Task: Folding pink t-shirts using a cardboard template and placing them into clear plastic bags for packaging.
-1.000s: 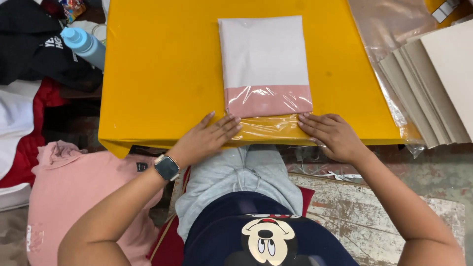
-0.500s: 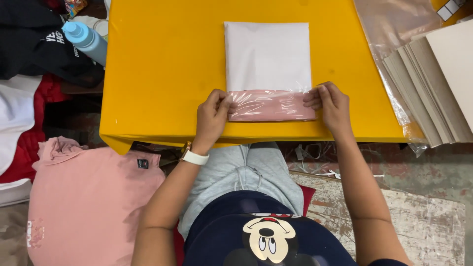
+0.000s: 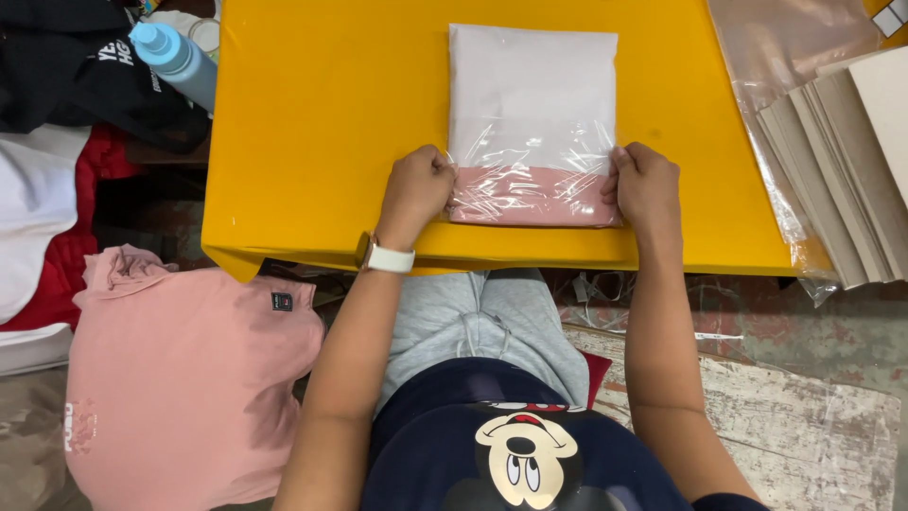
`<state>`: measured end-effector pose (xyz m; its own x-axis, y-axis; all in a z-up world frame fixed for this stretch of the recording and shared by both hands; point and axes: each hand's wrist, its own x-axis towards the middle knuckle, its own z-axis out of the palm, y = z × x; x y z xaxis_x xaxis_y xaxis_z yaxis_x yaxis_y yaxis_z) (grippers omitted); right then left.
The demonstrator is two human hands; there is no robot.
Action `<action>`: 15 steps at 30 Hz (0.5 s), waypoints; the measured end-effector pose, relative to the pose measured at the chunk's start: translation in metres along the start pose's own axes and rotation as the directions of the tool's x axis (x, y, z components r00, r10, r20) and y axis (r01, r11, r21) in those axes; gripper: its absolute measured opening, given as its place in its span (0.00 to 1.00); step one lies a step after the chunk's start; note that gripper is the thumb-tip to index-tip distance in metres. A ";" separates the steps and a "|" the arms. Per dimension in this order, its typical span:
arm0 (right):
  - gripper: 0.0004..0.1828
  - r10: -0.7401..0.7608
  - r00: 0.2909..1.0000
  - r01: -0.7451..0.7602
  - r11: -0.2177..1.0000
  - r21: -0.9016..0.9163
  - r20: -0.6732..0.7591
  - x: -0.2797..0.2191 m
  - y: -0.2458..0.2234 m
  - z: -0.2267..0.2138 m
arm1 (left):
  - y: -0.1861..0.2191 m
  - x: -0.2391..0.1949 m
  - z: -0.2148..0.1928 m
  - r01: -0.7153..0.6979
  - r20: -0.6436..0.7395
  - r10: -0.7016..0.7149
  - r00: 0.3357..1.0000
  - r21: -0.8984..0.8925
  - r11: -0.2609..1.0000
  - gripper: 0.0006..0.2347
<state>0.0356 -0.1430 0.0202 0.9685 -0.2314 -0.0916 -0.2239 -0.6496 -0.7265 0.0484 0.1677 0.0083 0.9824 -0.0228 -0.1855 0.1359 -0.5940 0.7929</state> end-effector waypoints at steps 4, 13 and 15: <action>0.18 0.003 0.999 0.002 0.986 -0.167 0.033 0.011 0.007 0.002 | 0.004 0.010 -0.006 0.004 0.020 -0.003 1.000 -0.074 0.997 0.02; 0.18 0.005 0.997 -0.011 0.997 0.075 0.082 0.012 0.009 -0.005 | 0.056 0.004 0.004 -0.417 -0.334 0.655 0.678 0.560 0.716 0.16; 0.17 0.070 0.995 -0.081 0.982 0.168 0.073 0.009 0.003 -0.006 | 0.075 0.002 0.007 -0.594 0.168 0.581 0.796 0.394 0.701 0.25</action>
<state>0.0432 -0.1511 0.0209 0.9558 -0.2231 -0.1915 -0.2805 -0.4973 -0.8210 0.0597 0.1176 0.0635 0.8398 -0.4983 0.2154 -0.5392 -0.7194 0.4378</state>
